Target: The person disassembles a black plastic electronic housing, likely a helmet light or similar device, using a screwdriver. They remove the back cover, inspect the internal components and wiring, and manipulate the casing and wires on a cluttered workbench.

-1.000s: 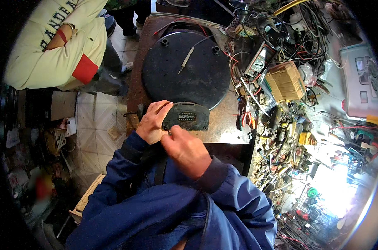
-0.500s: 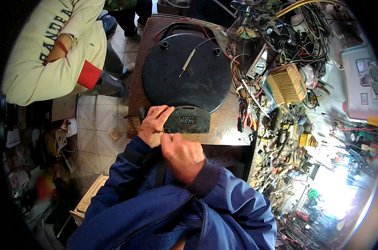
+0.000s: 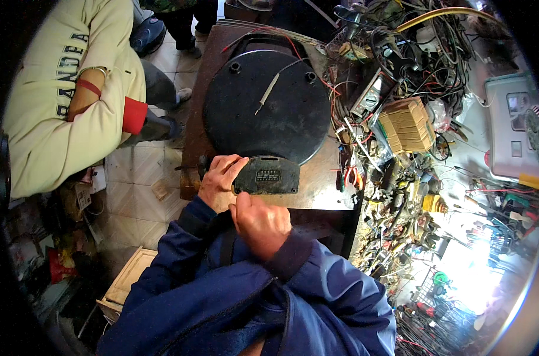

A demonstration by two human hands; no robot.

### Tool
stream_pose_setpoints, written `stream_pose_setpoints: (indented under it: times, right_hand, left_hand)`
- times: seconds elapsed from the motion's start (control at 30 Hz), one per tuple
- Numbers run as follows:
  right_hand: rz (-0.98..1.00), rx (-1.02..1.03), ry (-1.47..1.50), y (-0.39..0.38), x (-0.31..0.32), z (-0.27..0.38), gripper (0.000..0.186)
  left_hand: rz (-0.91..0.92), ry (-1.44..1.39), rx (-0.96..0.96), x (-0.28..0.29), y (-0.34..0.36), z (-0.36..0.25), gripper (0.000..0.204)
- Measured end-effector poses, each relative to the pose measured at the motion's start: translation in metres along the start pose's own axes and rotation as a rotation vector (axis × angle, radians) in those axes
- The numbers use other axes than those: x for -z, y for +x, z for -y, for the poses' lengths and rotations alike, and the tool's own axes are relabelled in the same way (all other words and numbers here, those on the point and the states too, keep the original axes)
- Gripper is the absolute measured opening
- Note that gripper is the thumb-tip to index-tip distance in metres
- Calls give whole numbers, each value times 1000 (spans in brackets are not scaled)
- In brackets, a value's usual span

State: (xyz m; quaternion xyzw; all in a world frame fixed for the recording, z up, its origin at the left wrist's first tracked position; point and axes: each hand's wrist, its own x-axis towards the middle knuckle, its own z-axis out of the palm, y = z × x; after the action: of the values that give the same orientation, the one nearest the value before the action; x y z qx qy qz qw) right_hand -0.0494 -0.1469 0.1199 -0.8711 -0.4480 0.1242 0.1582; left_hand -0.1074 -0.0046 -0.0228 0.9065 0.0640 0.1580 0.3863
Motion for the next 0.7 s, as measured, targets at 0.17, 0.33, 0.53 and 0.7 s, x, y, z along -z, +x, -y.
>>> stream_pose_setpoints:
  times: [0.17, 0.33, 0.53, 0.7]
  right_hand:
    - [95, -65, 75, -6, 19, -7, 23]
    - [296, -67, -95, -18, 32, -26, 21]
    - [337, -134, -151, -17, 45, -41, 23]
    - [359, -220, -152, -12, 55, -56, 23]
  left_hand:
    - [-11, -21, 40, -14, 6, -18, 80]
    - [-17, 24, -14, -29, 7, -17, 89]
    - [-14, -102, -122, -57, 23, -11, 97]
    - [-53, -107, -156, -74, 36, -12, 99]
